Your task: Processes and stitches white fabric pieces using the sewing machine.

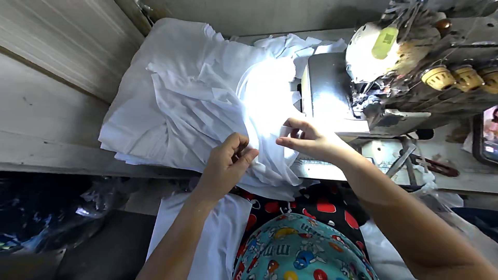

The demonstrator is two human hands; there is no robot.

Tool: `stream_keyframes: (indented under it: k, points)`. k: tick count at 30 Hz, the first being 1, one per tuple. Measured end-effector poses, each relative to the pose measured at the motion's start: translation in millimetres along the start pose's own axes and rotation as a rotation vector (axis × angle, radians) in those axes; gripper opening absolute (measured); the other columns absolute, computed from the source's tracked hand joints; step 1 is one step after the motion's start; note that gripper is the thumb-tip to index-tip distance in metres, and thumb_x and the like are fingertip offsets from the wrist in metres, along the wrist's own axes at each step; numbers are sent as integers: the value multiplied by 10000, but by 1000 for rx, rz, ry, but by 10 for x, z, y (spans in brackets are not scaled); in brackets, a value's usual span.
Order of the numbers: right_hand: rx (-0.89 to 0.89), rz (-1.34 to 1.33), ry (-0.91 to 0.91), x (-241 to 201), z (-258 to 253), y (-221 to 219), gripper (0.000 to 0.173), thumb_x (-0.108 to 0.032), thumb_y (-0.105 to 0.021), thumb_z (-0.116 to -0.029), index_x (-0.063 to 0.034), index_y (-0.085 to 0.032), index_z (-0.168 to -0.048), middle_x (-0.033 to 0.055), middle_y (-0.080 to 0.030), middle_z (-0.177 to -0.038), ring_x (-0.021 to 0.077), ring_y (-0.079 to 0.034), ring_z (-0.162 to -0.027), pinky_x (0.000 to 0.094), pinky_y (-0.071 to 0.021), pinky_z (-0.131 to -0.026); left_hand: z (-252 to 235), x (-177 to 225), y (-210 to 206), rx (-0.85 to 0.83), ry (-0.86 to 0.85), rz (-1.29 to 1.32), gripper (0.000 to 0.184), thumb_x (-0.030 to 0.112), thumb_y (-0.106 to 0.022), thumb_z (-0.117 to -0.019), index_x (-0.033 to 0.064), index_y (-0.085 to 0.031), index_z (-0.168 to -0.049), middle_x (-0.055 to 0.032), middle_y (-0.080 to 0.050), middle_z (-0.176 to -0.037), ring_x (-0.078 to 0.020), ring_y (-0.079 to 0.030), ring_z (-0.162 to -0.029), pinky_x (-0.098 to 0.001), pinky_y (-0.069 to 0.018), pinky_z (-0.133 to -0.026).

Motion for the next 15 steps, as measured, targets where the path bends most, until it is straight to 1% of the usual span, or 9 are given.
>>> stream_keyframes:
  k: [2,3,5,7,8,10,12,14,15]
  points:
    - [57,-91,12,27,105,21,128,-218,-670,-963,-90,-674,-969,-61,-604,-701,-7,-487,-547,174,-404,-515,-20,98,-15,54,0,-18,129,144,-633,-974,40,-601,-1044,63,-579,-703,45,-532,-561,-118,-474,-531]
    - [97,-167,4,22,148,21,94,-180,-657,-975,-91,-660,-944,-74,-586,-673,-28,-464,-507,143,-388,-481,-52,152,-48,82,-2,-34,155,132,-630,-968,34,-593,-1082,69,-548,-668,41,-510,-531,-121,-459,-510]
    - [162,-309,-34,-45,225,9,64,-113,-601,-1013,-69,-640,-988,-47,-640,-751,-16,-559,-531,137,-482,-479,-155,266,-146,111,-20,-54,210,91,-619,-947,5,-585,-1135,60,-491,-617,23,-457,-477,-129,-428,-468]
    - [232,-400,-18,-129,293,-39,96,-73,-540,-1036,-32,-624,-1057,-4,-686,-857,42,-687,-673,203,-601,-599,-279,373,-265,104,-48,-27,212,70,-618,-953,-8,-585,-1147,37,-503,-621,3,-466,-465,-144,-442,-452]
    - [263,-425,27,-157,311,-66,112,-65,-518,-1044,-27,-621,-1069,-3,-696,-884,53,-713,-741,223,-626,-672,-344,420,-321,92,-65,2,195,74,-621,-974,-7,-586,-1148,23,-544,-647,-4,-511,-486,-153,-476,-470]
    - [297,-465,130,-152,327,-122,127,-93,-508,-1051,-45,-616,-1097,-40,-689,-895,21,-692,-798,211,-606,-742,-447,477,-407,49,-112,64,186,92,-574,-1030,-10,-582,-1186,-16,-649,-765,-34,-625,-615,-192,-554,-593]
    - [303,-516,195,-80,330,-156,151,-78,-586,-1002,-47,-601,-1149,-45,-686,-926,12,-663,-826,202,-576,-761,-510,498,-452,12,-185,91,225,75,-516,-1057,-21,-564,-1254,-49,-709,-949,-50,-698,-812,-223,-599,-770]
    - [339,-516,181,-31,337,-170,176,-21,-642,-942,-33,-624,-1116,-33,-697,-885,15,-667,-774,196,-582,-720,-549,485,-451,-4,-266,-53,276,70,-529,-1038,-19,-575,-1295,-89,-670,-1150,-107,-653,-1041,-266,-543,-925]
    - [346,-503,168,-25,343,-176,167,-8,-645,-929,-35,-632,-1093,-34,-696,-869,12,-663,-756,194,-580,-706,-566,463,-430,-12,-286,-153,301,96,-567,-1018,-12,-602,-1297,-119,-664,-1226,-185,-619,-1140,-353,-499,-983]
Point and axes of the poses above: each hand's wrist, its own z-axis away from the middle knuckle, its own y-axis out of the back of the hand, x = y × z, the point moved 2 cm from there along -z, towards the middle knuckle
